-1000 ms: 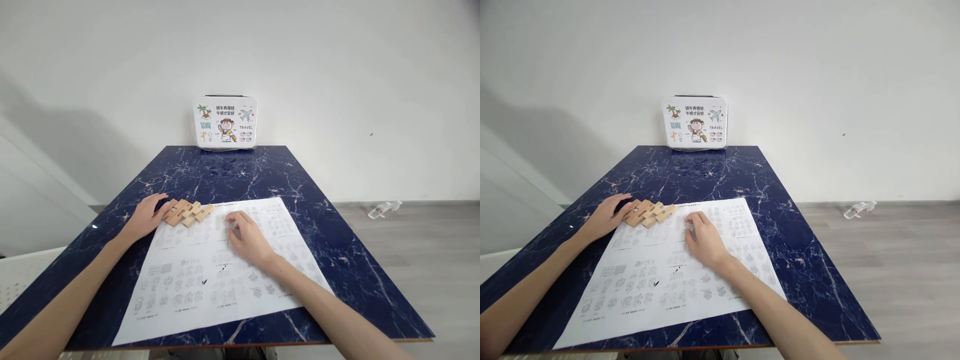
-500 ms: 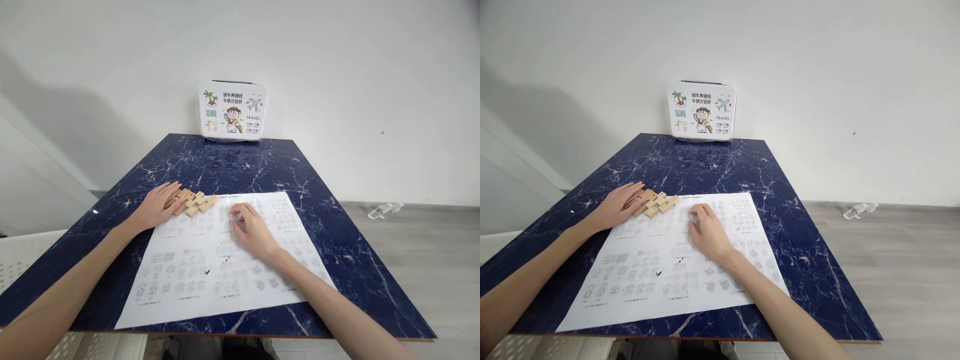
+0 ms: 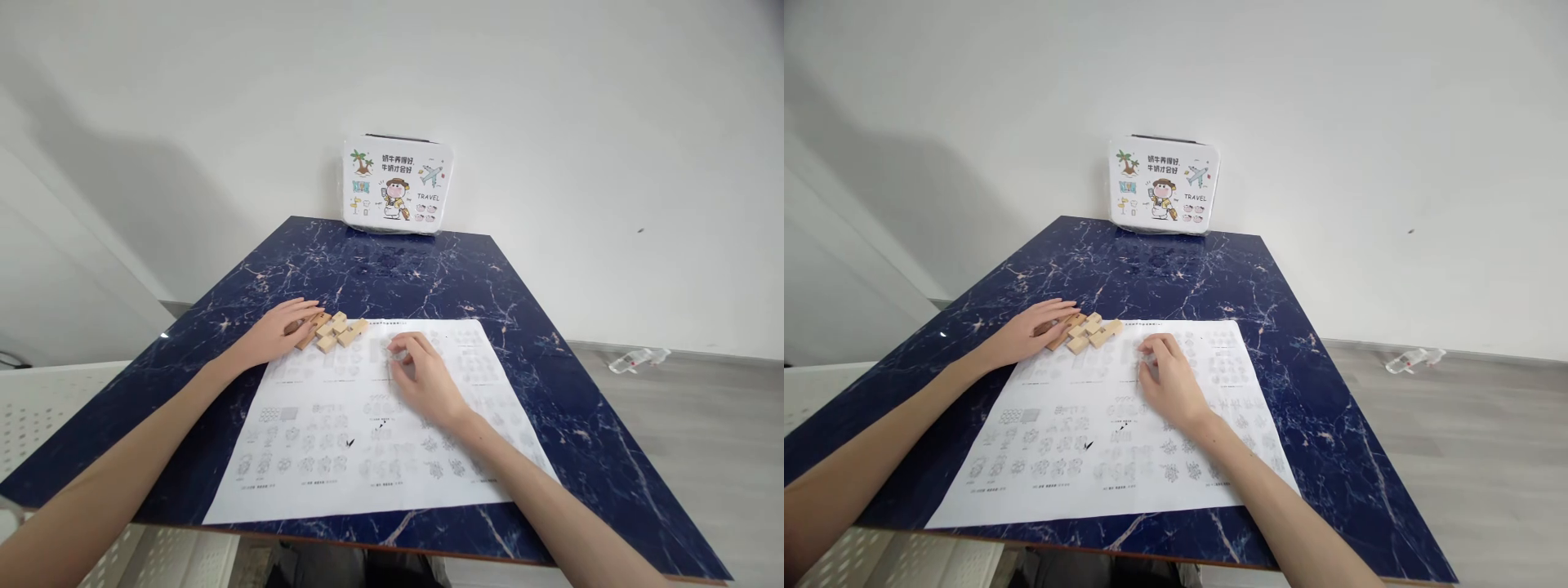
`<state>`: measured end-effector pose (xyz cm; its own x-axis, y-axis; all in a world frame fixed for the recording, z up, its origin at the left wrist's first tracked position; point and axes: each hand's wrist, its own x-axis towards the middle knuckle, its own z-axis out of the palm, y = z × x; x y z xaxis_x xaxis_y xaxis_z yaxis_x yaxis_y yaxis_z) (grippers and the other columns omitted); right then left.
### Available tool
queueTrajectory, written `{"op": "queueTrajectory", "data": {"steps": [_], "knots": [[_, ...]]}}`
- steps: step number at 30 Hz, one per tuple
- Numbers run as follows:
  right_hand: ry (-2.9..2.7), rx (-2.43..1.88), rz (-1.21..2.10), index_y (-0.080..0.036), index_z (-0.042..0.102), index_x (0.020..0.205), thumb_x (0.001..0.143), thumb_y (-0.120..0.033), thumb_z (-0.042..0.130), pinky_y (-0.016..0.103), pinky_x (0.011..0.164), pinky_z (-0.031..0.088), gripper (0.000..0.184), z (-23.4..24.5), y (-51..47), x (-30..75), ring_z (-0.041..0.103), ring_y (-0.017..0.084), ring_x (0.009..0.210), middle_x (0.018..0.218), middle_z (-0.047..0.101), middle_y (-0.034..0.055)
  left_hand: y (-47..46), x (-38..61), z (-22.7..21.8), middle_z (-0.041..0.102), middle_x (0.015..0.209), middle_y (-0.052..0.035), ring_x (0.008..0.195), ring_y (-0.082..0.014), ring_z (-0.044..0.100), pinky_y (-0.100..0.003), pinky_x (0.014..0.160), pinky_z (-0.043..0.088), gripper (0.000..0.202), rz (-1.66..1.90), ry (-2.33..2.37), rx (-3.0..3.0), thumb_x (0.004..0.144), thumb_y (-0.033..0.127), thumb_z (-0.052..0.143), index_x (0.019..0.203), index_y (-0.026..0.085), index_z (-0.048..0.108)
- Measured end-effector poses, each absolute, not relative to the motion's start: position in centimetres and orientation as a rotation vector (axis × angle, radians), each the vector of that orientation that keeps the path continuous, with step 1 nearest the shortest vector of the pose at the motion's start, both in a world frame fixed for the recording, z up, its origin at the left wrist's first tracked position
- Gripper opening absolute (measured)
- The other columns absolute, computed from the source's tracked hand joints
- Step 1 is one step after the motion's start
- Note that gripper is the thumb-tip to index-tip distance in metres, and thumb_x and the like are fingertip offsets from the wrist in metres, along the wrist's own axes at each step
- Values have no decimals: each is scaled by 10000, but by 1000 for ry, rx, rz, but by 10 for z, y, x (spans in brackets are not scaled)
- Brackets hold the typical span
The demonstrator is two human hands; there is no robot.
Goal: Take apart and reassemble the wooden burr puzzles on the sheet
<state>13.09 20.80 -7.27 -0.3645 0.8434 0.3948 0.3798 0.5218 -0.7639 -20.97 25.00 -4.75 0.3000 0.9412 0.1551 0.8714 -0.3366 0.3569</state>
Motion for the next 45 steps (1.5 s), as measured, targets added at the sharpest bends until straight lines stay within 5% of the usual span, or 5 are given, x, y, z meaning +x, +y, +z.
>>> {"op": "queueTrajectory", "data": {"steps": [5,15,25,33,45], "knots": [[-1961,-1018,744,-220,593,1061,932,-148,517,417,887,572,166,-70,206,131,630,197,894,1238,601,108,246,-208,-43,578,1540,-15,1497,-329,440,-470,1240,374,611,607,1741,2167,937,697,518,1383,310,672],[-1968,-1023,751,-211,616,1080,937,-153,531,413,894,565,176,-71,203,132,634,199,895,1255,598,119,242,-204,-40,640,1473,4,1354,-356,591,-437,1106,517,563,723,1903,1965,807,586,701,1322,357,708],[-1994,-1018,736,-214,612,1088,944,-149,529,425,895,572,179,-71,203,132,644,212,925,1267,584,120,239,-204,-36,691,1402,-39,1366,-358,593,-496,1175,477,580,952,1858,1719,687,470,798,1237,301,728],[-2012,-1022,718,-219,605,1095,946,-139,527,422,877,581,186,-72,203,132,647,219,939,1274,581,117,239,-201,-36,718,1358,-60,1310,-332,636,-481,1160,481,519,1000,1861,1746,778,575,733,1194,265,729],[-2029,-1010,700,-230,597,1102,958,-143,513,423,861,598,188,-73,203,133,663,232,983,1276,580,119,236,-190,-31,641,1458,-59,1291,-373,618,-449,1039,531,734,702,2000,1883,755,750,703,1330,296,666]]}}
